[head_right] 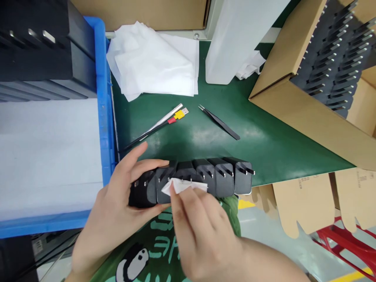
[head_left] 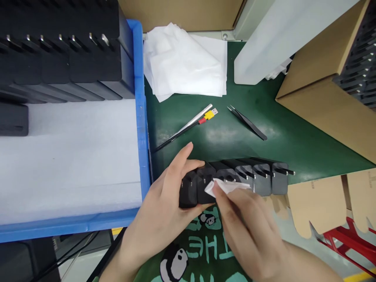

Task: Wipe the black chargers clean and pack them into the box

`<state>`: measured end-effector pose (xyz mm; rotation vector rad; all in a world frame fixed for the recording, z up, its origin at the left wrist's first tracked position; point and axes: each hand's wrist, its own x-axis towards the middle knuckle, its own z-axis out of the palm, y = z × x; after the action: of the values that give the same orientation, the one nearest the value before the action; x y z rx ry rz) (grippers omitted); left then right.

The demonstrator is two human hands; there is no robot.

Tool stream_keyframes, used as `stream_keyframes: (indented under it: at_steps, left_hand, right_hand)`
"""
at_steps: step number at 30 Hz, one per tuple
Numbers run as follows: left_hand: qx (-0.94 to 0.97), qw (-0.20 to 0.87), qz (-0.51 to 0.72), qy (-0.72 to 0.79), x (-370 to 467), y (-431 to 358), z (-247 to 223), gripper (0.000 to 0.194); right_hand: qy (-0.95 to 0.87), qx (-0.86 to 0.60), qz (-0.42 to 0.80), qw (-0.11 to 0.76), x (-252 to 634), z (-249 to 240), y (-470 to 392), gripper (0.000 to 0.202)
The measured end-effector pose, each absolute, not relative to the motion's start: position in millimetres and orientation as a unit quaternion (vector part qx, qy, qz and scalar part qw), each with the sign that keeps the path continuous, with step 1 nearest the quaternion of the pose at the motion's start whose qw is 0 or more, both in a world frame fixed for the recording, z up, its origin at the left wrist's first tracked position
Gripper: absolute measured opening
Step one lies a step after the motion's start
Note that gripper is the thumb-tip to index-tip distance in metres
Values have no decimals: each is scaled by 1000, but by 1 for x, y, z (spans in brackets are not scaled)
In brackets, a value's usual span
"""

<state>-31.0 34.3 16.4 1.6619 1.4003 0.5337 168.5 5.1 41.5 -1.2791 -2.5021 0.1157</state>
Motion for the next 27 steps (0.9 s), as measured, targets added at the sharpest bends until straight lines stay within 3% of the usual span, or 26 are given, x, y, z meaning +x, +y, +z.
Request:
stream_keyframes:
  at_steps: [3, 6, 9, 13, 17, 20, 23, 27]
  left_hand:
    - [665, 444, 216, 560, -32, 33, 17, 90]
    - [664, 457, 213, 553, -34, 32, 18, 87]
    - [665, 472, 203, 542, -36, 32, 17, 94]
    - [662, 472, 221, 538, -35, 31, 16, 100]
    - [665, 475, 235, 527, -34, 31, 16, 101]
    - [658, 476, 242, 531, -35, 30, 16, 100]
    - [654, 474, 248, 535, -36, 29, 15, 98]
    - [662, 471, 238, 532, -37, 30, 12, 97]
  right_hand:
    - [-892, -409, 3, 194, 145, 33, 9, 27]
    - [-915, -342, 43, 208, 133, 35, 19, 23]
    - [-915, -306, 154, 212, 137, 44, 31, 29]
    - [-869, -350, 326, 127, 170, 64, 29, 37]
    - [-794, -529, 188, 232, 213, 74, 6, 32]
    - [-741, -613, 91, 261, 227, 63, -11, 51]
    - [-798, -557, 79, 215, 218, 43, -19, 57]
    - [-854, -463, 124, 203, 185, 29, -11, 42]
